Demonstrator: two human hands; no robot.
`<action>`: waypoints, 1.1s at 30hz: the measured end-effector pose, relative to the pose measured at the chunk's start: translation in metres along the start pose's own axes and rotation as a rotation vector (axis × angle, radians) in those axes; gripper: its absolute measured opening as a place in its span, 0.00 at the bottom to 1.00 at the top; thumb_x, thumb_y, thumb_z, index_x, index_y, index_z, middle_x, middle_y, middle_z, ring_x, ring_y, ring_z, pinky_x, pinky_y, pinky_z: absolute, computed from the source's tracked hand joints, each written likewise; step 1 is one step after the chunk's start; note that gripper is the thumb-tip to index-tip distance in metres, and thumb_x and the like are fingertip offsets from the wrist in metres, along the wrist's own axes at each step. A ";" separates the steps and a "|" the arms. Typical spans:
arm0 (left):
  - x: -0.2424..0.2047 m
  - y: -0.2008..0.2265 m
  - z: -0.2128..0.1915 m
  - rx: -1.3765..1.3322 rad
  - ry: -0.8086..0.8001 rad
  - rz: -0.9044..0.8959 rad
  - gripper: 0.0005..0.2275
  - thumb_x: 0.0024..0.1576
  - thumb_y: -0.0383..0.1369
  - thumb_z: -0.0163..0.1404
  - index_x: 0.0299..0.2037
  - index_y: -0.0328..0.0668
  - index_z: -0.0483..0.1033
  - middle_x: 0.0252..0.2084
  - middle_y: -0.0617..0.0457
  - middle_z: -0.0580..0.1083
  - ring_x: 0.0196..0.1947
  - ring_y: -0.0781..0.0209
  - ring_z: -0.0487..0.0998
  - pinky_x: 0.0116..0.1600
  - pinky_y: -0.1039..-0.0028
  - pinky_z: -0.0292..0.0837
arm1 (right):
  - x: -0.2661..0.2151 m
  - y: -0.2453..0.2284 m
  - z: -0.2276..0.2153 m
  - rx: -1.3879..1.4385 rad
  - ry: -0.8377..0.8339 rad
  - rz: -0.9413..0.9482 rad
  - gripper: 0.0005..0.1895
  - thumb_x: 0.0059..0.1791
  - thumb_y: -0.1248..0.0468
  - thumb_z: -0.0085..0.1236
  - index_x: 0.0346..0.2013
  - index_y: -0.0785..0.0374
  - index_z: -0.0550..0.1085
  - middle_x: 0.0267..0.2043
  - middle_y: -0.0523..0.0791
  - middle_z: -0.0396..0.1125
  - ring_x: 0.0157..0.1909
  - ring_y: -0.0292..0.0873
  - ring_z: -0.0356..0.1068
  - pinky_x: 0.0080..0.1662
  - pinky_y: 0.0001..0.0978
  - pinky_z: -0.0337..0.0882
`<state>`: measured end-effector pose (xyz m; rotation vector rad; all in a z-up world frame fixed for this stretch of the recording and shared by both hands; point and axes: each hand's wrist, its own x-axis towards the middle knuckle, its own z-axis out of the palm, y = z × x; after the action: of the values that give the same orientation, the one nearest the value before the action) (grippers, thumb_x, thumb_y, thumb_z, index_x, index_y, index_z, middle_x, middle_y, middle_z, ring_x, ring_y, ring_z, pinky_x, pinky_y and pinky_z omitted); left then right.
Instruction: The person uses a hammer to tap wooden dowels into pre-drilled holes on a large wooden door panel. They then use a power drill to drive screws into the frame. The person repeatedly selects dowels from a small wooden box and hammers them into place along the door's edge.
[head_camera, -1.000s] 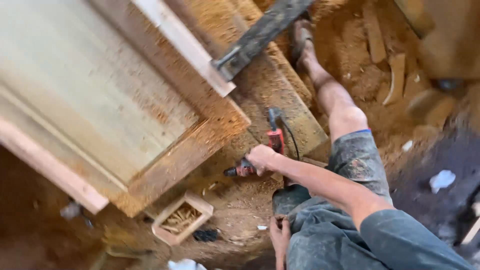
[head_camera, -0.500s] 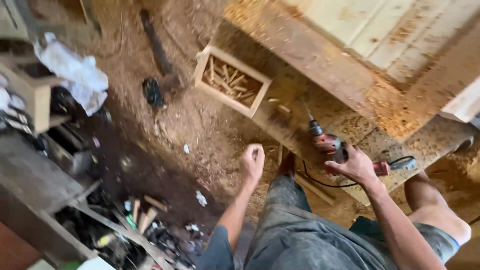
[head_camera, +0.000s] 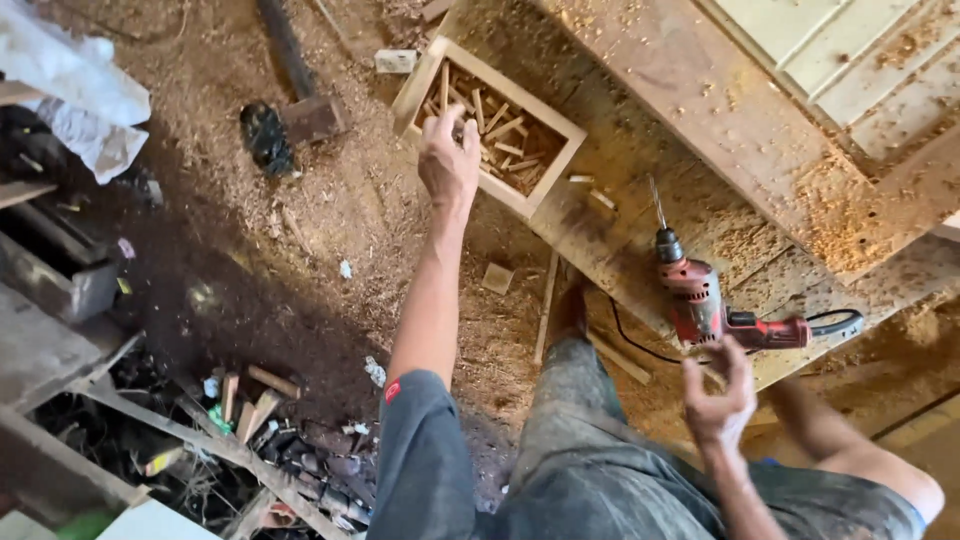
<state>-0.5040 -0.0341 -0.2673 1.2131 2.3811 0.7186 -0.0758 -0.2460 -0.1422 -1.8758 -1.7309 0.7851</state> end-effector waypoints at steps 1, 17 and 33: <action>0.004 0.007 0.002 0.000 -0.077 -0.024 0.10 0.61 0.33 0.52 0.53 0.55 0.74 0.47 0.47 0.74 0.29 0.63 0.77 0.30 0.76 0.77 | -0.011 -0.006 0.005 0.047 -0.034 0.156 0.29 0.51 0.70 0.62 0.66 0.73 0.67 0.53 0.57 0.70 0.48 0.50 0.71 0.51 0.38 0.73; 0.037 -0.004 0.001 0.320 -0.126 0.397 0.11 0.61 0.30 0.55 0.53 0.50 0.78 0.39 0.49 0.66 0.31 0.59 0.72 0.26 0.75 0.76 | -0.135 0.054 0.028 0.245 -0.262 1.221 0.23 0.48 0.60 0.60 0.57 0.62 0.77 0.43 0.53 0.78 0.42 0.42 0.76 0.49 0.31 0.72; 0.102 -0.003 -0.063 0.118 -0.336 1.109 0.04 0.58 0.25 0.57 0.40 0.40 0.82 0.31 0.48 0.74 0.24 0.63 0.69 0.22 0.81 0.69 | -0.349 -0.103 0.387 0.412 -0.072 1.330 0.21 0.39 0.61 0.66 0.46 0.59 0.84 0.46 0.45 0.81 0.50 0.39 0.76 0.55 0.31 0.72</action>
<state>-0.5969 0.0311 -0.2282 2.4766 1.3498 0.5669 -0.4305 -0.5989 -0.3207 -2.5124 -0.0537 1.4799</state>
